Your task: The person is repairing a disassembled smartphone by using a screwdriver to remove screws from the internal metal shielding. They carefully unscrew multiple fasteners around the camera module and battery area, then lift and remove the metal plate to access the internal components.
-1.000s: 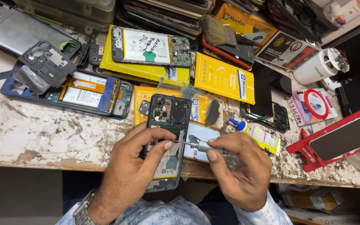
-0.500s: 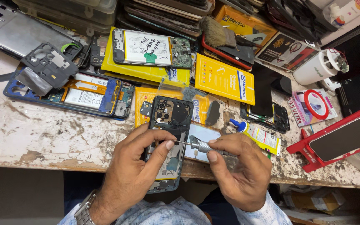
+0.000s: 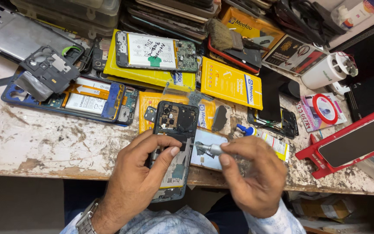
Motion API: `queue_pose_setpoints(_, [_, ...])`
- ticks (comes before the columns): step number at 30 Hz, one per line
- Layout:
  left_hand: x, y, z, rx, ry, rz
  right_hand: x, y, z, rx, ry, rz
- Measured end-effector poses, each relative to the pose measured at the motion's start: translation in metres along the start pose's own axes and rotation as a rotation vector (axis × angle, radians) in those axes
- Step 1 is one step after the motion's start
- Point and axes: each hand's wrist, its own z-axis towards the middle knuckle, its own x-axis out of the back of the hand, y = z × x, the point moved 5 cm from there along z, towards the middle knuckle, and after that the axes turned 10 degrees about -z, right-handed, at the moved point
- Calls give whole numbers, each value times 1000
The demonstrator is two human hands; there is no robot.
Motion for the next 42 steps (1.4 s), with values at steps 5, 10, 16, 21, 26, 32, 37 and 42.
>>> queue_pose_setpoints(5, [-1, 4, -2, -67, 7, 48, 8, -4, 28, 138, 24, -104])
queue_pose_setpoints(10, [-1, 9, -2, -110, -9, 7, -2, -15, 48, 192, -25, -196])
queue_pose_setpoints(16, [-1, 7, -2, -58, -13, -47, -14, -20, 60, 241, -62, -212])
queue_pose_setpoints(21, [0, 8, -2, -101, -11, -32, -16, -19, 62, 255, -78, -219])
queue_pose_setpoints(26, [0, 7, -2, -78, -21, -20, -15, -25, 63, 292, -108, -246])
queue_pose_setpoints(32, [0, 8, -3, -102, -28, -26, -11, -45, 76, 425, -267, -423])
queue_pose_setpoints(37, [1, 5, -4, -46, -16, -66, -7, -66, 95, 482, -413, -409])
queue_pose_setpoints(42, [2, 8, -5, -149, -3, -12, -14, -71, 106, 485, -429, -505])
